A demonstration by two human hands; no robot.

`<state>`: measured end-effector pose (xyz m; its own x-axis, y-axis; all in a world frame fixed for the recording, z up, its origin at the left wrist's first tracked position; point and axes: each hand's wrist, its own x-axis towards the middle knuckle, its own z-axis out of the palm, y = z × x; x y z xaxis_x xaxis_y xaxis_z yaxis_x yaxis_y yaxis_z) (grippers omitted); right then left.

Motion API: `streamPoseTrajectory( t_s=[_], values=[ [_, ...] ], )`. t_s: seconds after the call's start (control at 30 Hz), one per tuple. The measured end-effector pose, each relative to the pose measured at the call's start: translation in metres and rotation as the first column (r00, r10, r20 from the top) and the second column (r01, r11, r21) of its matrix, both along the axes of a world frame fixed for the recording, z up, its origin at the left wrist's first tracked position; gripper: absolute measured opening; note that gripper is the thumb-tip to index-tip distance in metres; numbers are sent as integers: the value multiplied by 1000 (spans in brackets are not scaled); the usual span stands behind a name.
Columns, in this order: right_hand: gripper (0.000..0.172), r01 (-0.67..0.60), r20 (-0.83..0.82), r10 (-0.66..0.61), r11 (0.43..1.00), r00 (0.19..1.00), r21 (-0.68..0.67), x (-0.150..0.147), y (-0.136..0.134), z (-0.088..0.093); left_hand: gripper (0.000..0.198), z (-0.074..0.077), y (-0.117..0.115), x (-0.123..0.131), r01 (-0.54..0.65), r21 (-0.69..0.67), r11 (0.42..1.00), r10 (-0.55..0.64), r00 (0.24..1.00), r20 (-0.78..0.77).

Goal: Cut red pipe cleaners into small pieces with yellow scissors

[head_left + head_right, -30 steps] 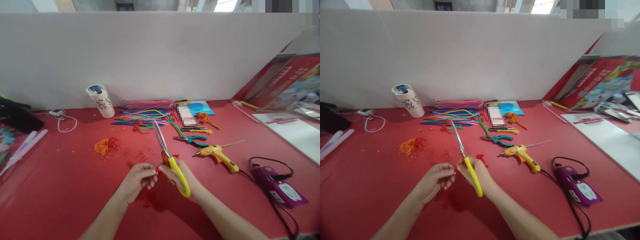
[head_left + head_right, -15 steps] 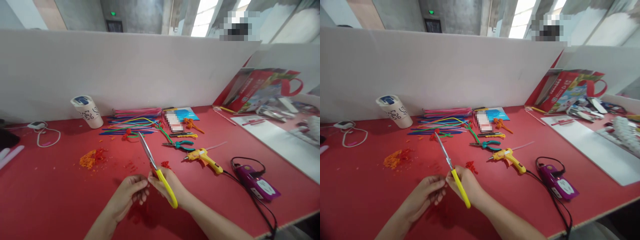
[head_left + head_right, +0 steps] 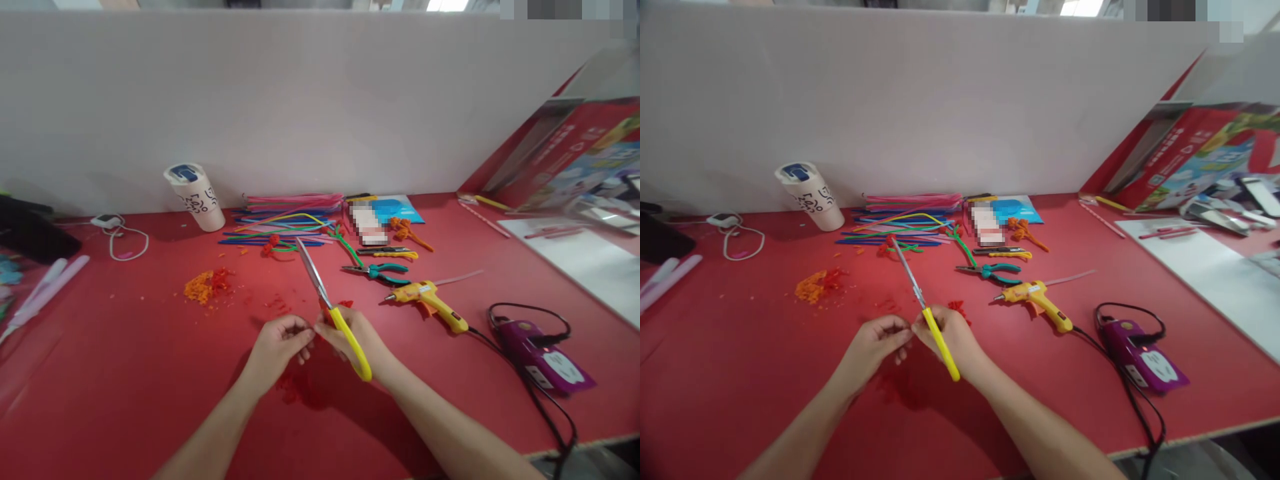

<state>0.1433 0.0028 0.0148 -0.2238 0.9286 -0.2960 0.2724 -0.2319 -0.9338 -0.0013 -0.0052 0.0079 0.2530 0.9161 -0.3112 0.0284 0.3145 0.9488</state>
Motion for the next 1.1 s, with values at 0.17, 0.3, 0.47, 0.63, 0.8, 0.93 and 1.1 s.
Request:
streamPoseTrajectory(
  t_s=[0.17, 0.3, 0.47, 0.63, 0.8, 0.93, 1.1],
  values=[
    [8, 21, 166, -30, 998, 986, 57, 10, 5, 6, 12, 2, 0, -3, -3, 112, 994, 24, 981, -191],
    [9, 72, 423, -99, 994, 901, 80, 40, 20, 10, 19, -1, 11, -20, -35, 343, 939, 163, 921, -353],
    [12, 3, 562, -57, 995, 825, 96, 57, 33, -3, 5, -13, 23, -33, -24, 489, 872, 281, 843, -459],
    [18, -50, 657, -44, 991, 753, 123, 49, 34, -15, 9, -17, 16, -20, 233, 512, 827, 87, 846, -526],
    [12, -53, 686, -88, 982, 723, 182, 50, 31, -17, 23, -19, 9, 1, 489, 543, 682, -17, 754, -657],
    [11, -37, 645, -120, 974, 755, 225, 52, 29, -14, 24, -23, 8, 10, 553, 516, 654, -3, 684, -729],
    [12, 13, 524, -132, 974, 842, 225, 44, 24, -4, 15, -20, 8, 9, 325, 530, 783, 21, 838, -545]
  ],
)
